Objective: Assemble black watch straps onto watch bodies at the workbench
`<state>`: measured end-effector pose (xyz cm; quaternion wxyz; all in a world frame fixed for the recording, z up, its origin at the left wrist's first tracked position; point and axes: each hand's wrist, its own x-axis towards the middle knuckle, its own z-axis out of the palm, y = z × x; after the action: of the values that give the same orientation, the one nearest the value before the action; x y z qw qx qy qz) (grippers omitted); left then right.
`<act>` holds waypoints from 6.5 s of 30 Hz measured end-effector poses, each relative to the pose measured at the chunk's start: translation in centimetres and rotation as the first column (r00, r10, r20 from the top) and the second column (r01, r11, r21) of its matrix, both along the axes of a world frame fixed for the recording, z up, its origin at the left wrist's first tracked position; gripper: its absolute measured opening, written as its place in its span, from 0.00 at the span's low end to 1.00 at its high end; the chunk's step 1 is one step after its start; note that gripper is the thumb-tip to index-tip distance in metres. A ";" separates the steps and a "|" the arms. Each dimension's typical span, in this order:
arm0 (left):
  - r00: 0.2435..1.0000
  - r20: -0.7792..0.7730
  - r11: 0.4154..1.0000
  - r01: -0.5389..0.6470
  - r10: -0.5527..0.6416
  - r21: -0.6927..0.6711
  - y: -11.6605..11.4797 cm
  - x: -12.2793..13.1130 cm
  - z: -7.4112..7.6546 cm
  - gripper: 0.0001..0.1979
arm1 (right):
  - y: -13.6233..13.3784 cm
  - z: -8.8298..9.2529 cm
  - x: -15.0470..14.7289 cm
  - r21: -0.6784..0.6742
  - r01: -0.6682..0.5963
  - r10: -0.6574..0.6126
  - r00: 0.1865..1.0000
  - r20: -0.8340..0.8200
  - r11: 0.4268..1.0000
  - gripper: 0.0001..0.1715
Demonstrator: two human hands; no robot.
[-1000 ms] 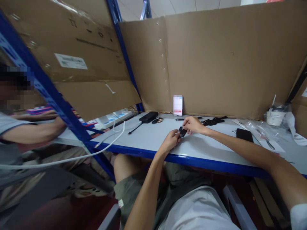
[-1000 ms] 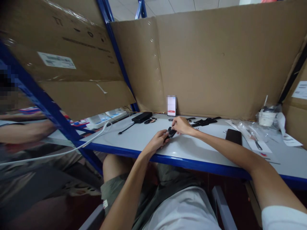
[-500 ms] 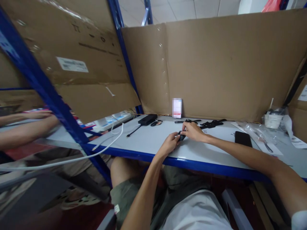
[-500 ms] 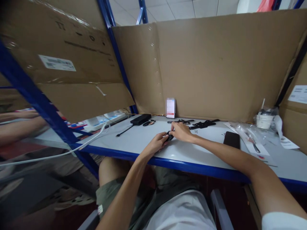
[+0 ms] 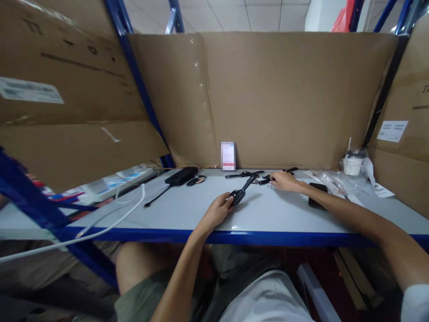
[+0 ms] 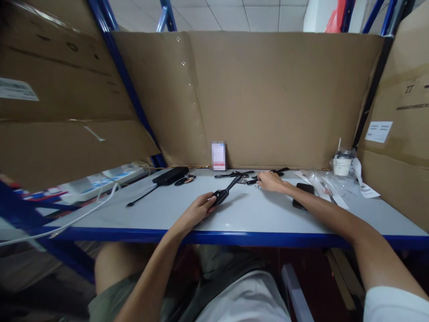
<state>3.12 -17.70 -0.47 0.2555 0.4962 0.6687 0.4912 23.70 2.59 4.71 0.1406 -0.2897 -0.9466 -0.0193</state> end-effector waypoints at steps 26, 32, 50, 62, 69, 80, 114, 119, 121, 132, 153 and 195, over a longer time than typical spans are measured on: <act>0.783 -0.622 0.982 -0.110 -0.011 -0.156 -0.3 1.2 1.3 0.13 | -9.1 -0.7 -6.0 -0.445 -0.447 0.200 0.843 -0.499 0.776 0.10; 0.756 -0.652 0.982 -0.074 -0.060 -0.176 1.5 0.1 1.7 0.11 | -8.5 -1.1 -6.4 -0.193 -0.324 0.235 0.897 -0.375 0.926 0.12; 0.603 -0.796 0.980 -0.131 -0.043 -0.153 4.7 -0.8 1.3 0.15 | -7.4 -3.1 -6.4 0.184 -0.320 0.327 0.945 -0.013 0.930 0.16; 0.538 -0.840 0.979 -0.126 -0.070 -0.163 4.7 -0.8 1.3 0.15 | -8.8 -2.2 -6.5 0.222 -0.208 0.193 0.977 0.088 0.953 0.20; 0.520 -0.850 0.974 -0.136 -0.083 -0.179 4.7 -0.9 1.3 0.15 | -7.8 -2.2 -7.4 0.074 -0.005 0.005 1.000 0.000 0.997 0.22; 0.541 -0.829 0.982 -0.035 -0.139 -0.187 5.2 -1.9 1.6 0.16 | -7.2 -2.2 -6.5 0.064 -0.104 0.111 0.987 -0.119 0.993 0.19; 0.619 -0.784 0.998 -0.066 0.050 0.012 1.0 2.9 1.3 0.08 | -16.6 -3.0 -1.8 0.006 0.126 -0.126 0.992 0.004 0.992 0.18; 0.585 -0.810 0.999 0.008 -0.047 -0.053 0.9 4.9 1.8 0.11 | -15.1 -2.5 1.0 -0.151 0.143 -0.143 0.990 0.010 0.978 0.16; 0.563 -0.821 0.995 0.043 -0.095 -0.086 1.0 5.4 2.1 0.11 | -14.8 -2.6 1.6 -0.209 0.154 -0.156 0.988 0.007 0.966 0.16; 0.532 -0.840 0.988 -0.042 -0.104 -0.149 0.9 6.5 1.2 0.13 | -15.0 -1.8 1.2 -0.224 0.235 -0.248 0.968 -0.031 0.946 0.22; 0.713 -0.701 0.995 -0.074 0.011 -0.060 -0.1 6.9 0.9 0.15 | -15.5 -2.7 -0.1 -0.185 0.125 -0.147 0.983 -0.113 0.975 0.26; 0.804 -0.551 0.962 -0.089 0.222 0.258 -0.1 7.2 -0.6 0.04 | -15.9 -2.6 0.5 -0.219 0.145 -0.171 0.980 -0.104 0.965 0.20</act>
<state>10.32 -17.81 -1.07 -0.0562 0.5893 0.6948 0.4084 24.25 -13.28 2.11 0.1646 -0.3783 -0.9067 0.0875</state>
